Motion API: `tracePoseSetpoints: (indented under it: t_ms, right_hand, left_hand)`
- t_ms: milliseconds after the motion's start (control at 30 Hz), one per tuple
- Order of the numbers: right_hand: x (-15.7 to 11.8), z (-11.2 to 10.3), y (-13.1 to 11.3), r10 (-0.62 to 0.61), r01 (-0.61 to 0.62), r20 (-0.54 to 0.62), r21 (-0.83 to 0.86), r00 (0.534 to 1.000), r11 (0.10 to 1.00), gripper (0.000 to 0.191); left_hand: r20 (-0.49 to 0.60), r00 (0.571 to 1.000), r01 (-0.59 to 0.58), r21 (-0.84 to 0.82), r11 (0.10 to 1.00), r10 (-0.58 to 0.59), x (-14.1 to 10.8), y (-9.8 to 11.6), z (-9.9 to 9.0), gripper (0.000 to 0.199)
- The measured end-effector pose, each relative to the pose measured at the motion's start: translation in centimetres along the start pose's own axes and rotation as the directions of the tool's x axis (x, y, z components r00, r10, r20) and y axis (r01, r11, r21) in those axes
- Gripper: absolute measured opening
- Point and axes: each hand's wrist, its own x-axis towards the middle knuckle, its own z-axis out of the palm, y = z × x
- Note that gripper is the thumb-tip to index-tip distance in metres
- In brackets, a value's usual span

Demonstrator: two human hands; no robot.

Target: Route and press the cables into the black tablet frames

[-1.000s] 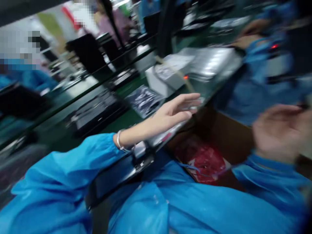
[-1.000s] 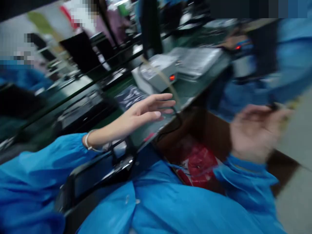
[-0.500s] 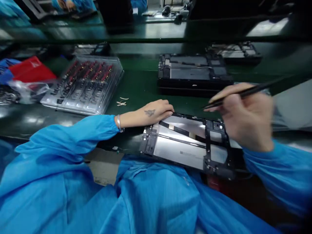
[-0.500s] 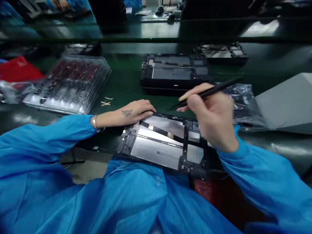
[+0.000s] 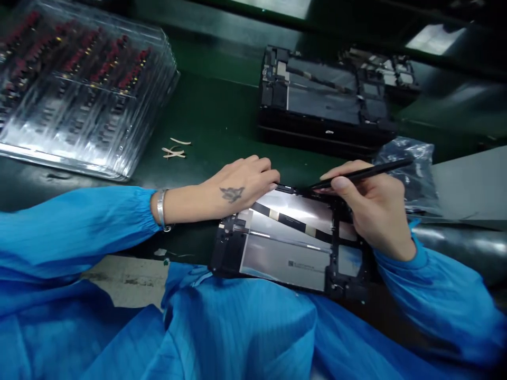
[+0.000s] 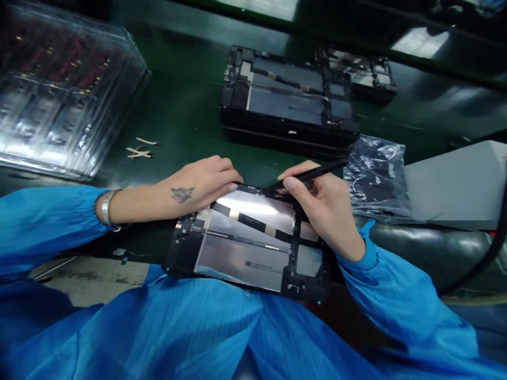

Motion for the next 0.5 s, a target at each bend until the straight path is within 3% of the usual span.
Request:
tracePoseSetpoints:
  t_ms: [167,500]
  right_hand:
    - [0.15,0.10,-0.11,-0.044,0.044,-0.001,-0.034,0.999,0.998,0.013]
    - [0.13,0.08,-0.19,-0.010,0.010,-0.004,0.003,1.000,1.000,0.013]
  left_hand:
    - [-0.005,1.000,0.001,-0.021,1.000,-0.002,-0.03,0.00,-0.05,0.037]
    - [-0.017,1.000,-0.008,-0.010,1.000,0.007,0.04,-0.11,0.06,0.037]
